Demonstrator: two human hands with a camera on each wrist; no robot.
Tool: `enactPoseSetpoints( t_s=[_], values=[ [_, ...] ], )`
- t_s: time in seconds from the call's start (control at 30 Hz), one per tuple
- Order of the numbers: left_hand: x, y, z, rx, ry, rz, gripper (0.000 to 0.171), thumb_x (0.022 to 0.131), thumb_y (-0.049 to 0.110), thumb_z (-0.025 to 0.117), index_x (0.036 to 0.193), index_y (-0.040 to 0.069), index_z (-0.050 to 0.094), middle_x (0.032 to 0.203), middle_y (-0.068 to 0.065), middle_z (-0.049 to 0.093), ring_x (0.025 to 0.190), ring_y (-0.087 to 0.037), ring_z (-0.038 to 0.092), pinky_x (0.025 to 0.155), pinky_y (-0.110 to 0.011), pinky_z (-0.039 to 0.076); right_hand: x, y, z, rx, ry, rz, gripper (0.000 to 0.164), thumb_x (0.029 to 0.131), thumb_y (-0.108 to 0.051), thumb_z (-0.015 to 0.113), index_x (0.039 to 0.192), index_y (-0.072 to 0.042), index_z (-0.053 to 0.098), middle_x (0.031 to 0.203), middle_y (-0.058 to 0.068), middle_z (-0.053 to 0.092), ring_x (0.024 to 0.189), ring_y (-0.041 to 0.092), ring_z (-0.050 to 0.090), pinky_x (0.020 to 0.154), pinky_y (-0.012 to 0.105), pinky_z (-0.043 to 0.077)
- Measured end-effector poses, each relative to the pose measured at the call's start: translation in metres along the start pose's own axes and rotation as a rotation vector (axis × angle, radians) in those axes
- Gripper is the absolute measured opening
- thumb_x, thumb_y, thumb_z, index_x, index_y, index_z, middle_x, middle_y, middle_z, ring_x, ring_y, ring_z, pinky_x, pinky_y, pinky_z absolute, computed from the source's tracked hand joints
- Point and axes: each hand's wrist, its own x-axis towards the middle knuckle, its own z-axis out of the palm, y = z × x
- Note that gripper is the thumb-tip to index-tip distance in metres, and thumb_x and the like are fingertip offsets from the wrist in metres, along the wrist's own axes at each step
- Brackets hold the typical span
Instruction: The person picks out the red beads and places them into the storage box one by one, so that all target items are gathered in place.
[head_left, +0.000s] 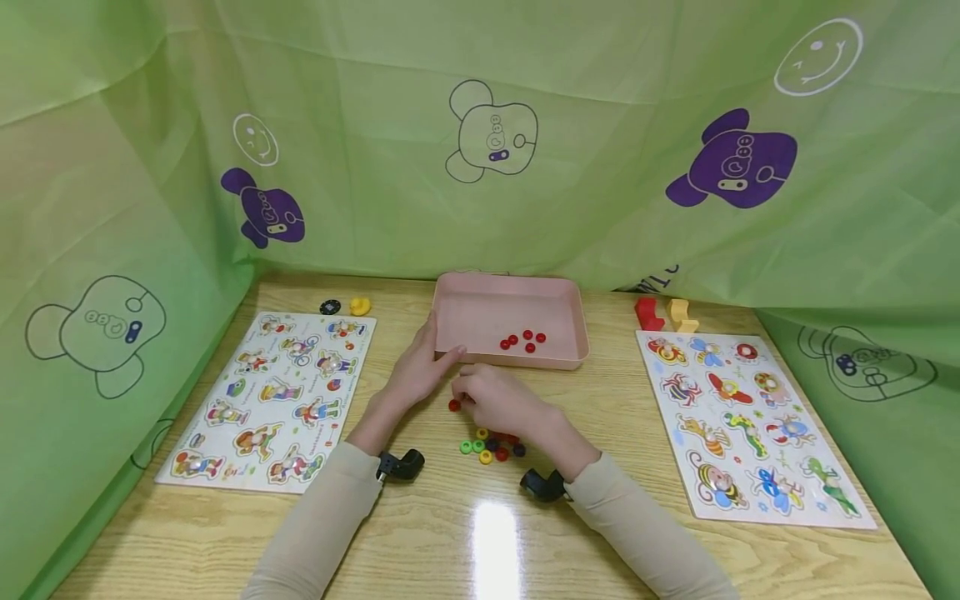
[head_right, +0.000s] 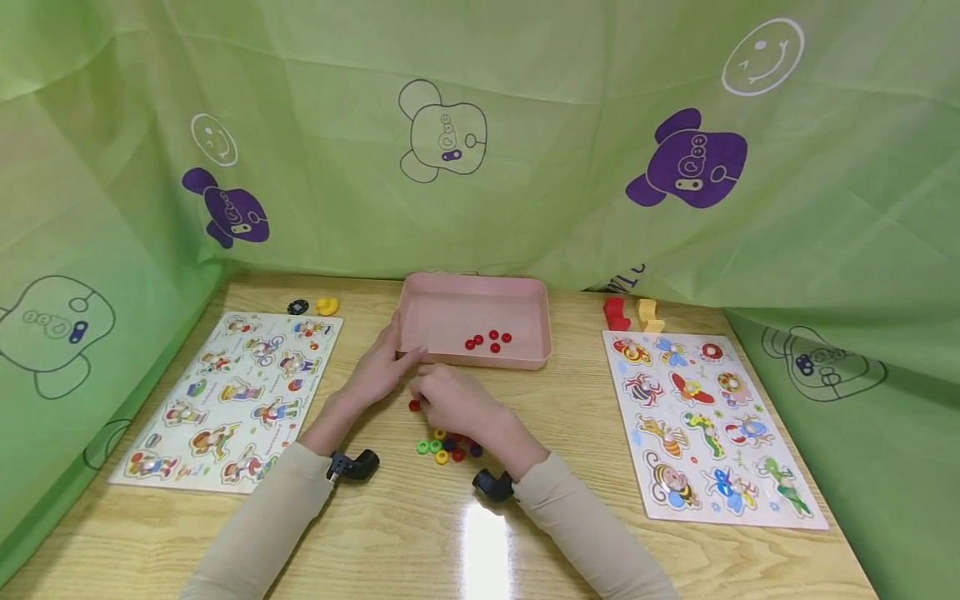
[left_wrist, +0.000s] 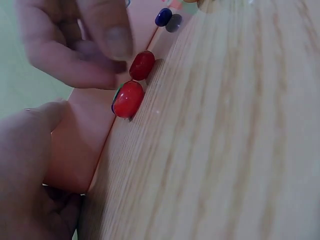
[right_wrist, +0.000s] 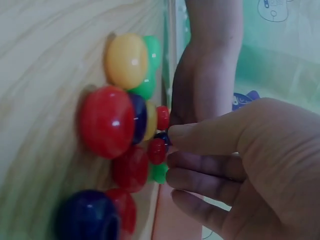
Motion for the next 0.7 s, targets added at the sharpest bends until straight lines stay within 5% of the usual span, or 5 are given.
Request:
enactPoseSetpoints(
  t_s=[0.43, 0.57, 0.7],
  values=[
    [-0.001, 0.000, 0.001, -0.005, -0.003, -0.006, 0.086, 0.090, 0.055, 0.047, 0.149, 0.024, -0.008, 0.158, -0.006, 0.008, 0.143, -0.025, 0.019, 0.112, -0.047, 0.027, -0.002, 0.001, 0.004, 0.003, -0.042, 0.032, 0.012, 0.083, -0.005, 0.063, 0.079, -0.015, 0.067, 0.078, -0.002, 0.056, 0.064, 0.007, 0.043, 0.058, 0.016, 0.039],
    [-0.001, -0.001, 0.001, -0.015, -0.006, -0.001, 0.087, 0.090, 0.054, 0.047, 0.150, 0.019, -0.006, 0.158, -0.006, 0.008, 0.142, -0.027, 0.020, 0.112, -0.048, 0.028, -0.002, 0.003, 0.001, 0.019, -0.049, 0.036, 0.012, 0.084, -0.004, 0.061, 0.081, -0.014, 0.067, 0.081, -0.003, 0.059, 0.069, 0.007, 0.049, 0.064, 0.016, 0.044],
    [-0.001, 0.000, 0.001, -0.019, -0.004, 0.008, 0.087, 0.090, 0.054, 0.047, 0.149, 0.021, -0.008, 0.158, -0.005, 0.008, 0.142, -0.026, 0.020, 0.111, -0.048, 0.028, -0.002, 0.010, -0.008, 0.041, -0.014, 0.077, 0.012, 0.084, -0.003, 0.062, 0.085, -0.014, 0.069, 0.102, 0.000, 0.066, 0.087, 0.009, 0.060, 0.076, 0.020, 0.050]
  ],
)
